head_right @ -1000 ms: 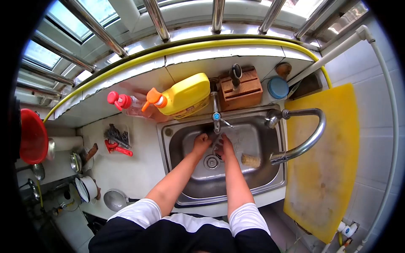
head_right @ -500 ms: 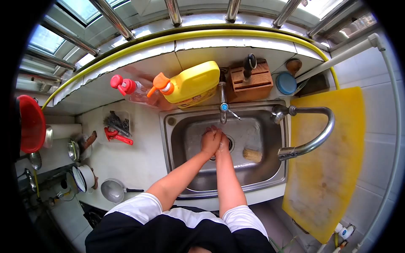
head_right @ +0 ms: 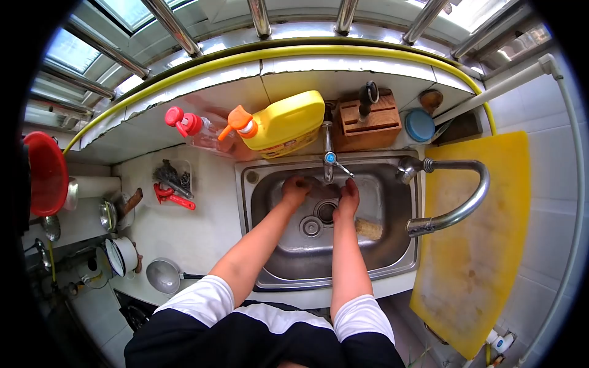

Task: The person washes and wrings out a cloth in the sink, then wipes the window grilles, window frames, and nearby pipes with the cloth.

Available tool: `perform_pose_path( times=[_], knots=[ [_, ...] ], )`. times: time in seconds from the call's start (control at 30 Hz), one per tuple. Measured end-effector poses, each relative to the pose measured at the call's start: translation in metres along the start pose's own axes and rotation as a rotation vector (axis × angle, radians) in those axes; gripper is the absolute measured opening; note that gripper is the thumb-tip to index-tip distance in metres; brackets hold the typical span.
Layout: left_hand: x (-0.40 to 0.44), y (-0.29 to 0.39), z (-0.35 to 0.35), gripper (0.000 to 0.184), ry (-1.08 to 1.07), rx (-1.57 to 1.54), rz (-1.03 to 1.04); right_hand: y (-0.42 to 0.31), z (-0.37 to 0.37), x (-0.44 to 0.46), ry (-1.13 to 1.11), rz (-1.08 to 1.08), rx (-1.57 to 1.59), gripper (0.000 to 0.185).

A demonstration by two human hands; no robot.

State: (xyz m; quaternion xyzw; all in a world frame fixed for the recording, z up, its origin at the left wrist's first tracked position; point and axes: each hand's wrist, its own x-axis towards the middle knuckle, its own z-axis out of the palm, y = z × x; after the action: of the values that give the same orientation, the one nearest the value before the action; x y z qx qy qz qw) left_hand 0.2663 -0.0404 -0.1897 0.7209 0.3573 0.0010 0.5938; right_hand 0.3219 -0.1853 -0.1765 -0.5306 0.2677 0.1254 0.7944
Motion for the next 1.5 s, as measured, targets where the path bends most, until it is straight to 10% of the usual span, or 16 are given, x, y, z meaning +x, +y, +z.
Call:
perform_pose_path(
  times=[0.1,0.17,0.27,0.37,0.5,0.6,0.77,0.83,1.47,1.5],
  knots=[
    [-0.019,0.026,0.003,0.028,0.148,0.126,0.041,-0.004,0.008,-0.008,0.09,-0.081,-0.458,0.031],
    [-0.031,0.032,0.013,0.028,0.23,0.183,0.13,-0.005,0.011,-0.018,-0.113,0.444,-0.23,0.022],
    [-0.058,0.026,0.019,0.021,0.119,0.32,0.319,0.011,0.014,-0.024,-0.272,0.628,-0.045,0.02],
    [-0.079,0.008,0.027,0.018,-0.016,-0.218,-0.039,0.012,0.012,-0.028,-0.195,0.456,-0.171,0.019],
    [-0.039,-0.048,0.031,0.041,0.054,-0.089,-0.186,-0.001,0.01,-0.031,-0.234,0.337,-0.246,0.024],
    [-0.053,0.063,-0.007,0.059,-0.037,-0.73,-0.559,-0.016,0.01,-0.039,-0.363,0.457,-0.143,0.029],
    [-0.058,0.024,0.015,0.059,-0.253,-0.574,-0.158,-0.023,0.016,-0.053,-0.299,0.356,-0.098,0.034],
    [-0.081,0.039,0.014,0.057,-0.07,0.071,0.216,-0.02,0.012,-0.047,-0.288,0.35,-0.175,0.036],
    [-0.054,0.03,0.004,0.04,-0.168,0.08,0.014,0.002,0.016,-0.031,-0.337,-0.084,-0.744,0.022],
    [-0.048,0.027,0.007,0.039,-0.116,-0.118,-0.299,0.007,0.014,-0.022,-0.278,-0.035,-0.683,0.02]
  ],
)
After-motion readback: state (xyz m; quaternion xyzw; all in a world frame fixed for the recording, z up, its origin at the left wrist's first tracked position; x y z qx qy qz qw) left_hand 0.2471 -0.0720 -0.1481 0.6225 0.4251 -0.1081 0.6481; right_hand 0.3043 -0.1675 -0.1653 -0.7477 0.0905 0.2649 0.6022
